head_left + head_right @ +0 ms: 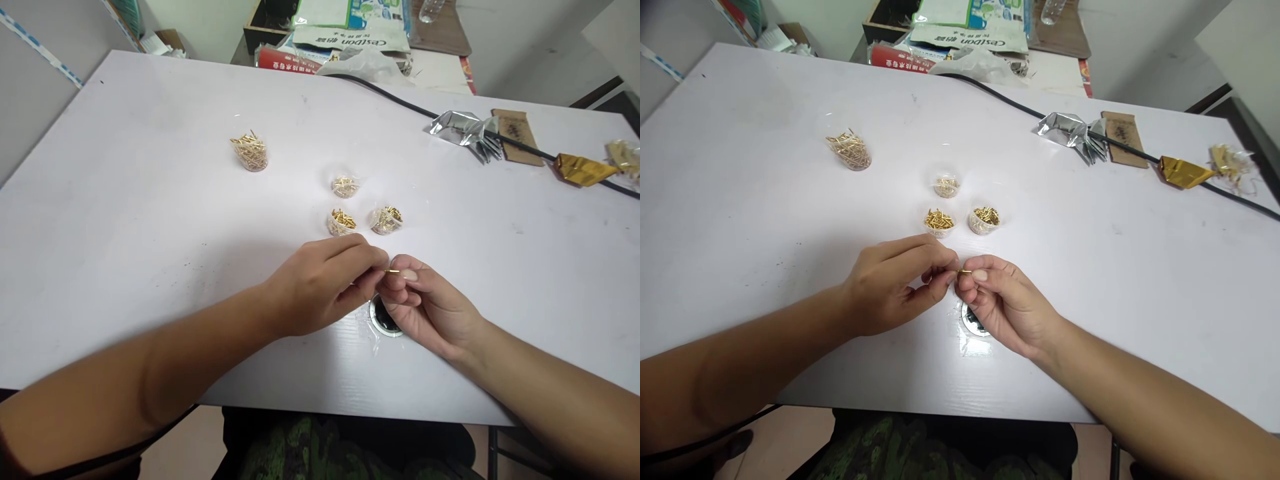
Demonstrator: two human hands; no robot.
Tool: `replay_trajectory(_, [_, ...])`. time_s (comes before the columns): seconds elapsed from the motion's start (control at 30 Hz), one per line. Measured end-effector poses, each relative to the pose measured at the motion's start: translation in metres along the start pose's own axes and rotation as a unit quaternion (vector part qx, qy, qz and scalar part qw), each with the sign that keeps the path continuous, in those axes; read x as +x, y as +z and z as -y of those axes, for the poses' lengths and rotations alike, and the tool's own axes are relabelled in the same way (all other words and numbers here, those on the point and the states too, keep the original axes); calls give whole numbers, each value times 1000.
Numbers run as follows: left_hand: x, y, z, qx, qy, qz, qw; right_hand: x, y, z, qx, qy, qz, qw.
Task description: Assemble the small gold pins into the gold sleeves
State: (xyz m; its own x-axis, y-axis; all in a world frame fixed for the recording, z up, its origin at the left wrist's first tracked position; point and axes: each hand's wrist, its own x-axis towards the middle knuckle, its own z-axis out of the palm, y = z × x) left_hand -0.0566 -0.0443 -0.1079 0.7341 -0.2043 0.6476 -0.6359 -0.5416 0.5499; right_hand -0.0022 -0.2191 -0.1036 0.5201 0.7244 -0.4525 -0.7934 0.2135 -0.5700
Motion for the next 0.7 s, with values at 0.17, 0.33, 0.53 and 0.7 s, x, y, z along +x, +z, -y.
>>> replay_trajectory(0.17, [1, 0, -1, -11, -14, 8, 1000, 2, 1, -1, -9, 0, -3, 1000])
replay_trajectory(0.33, [0, 1, -1, -10, -22, 5, 1000, 3, 1, -2, -18, -9, -12, 1000])
replay_trajectory(0.53, [-2, 4, -1, -18, -34, -21, 999, 3, 0, -1, -11, -15, -29, 999])
replay_trajectory(0.7, [-2, 7, -1, -42, -42, -34, 998, 3, -1, 0, 2, -24, 19, 1000])
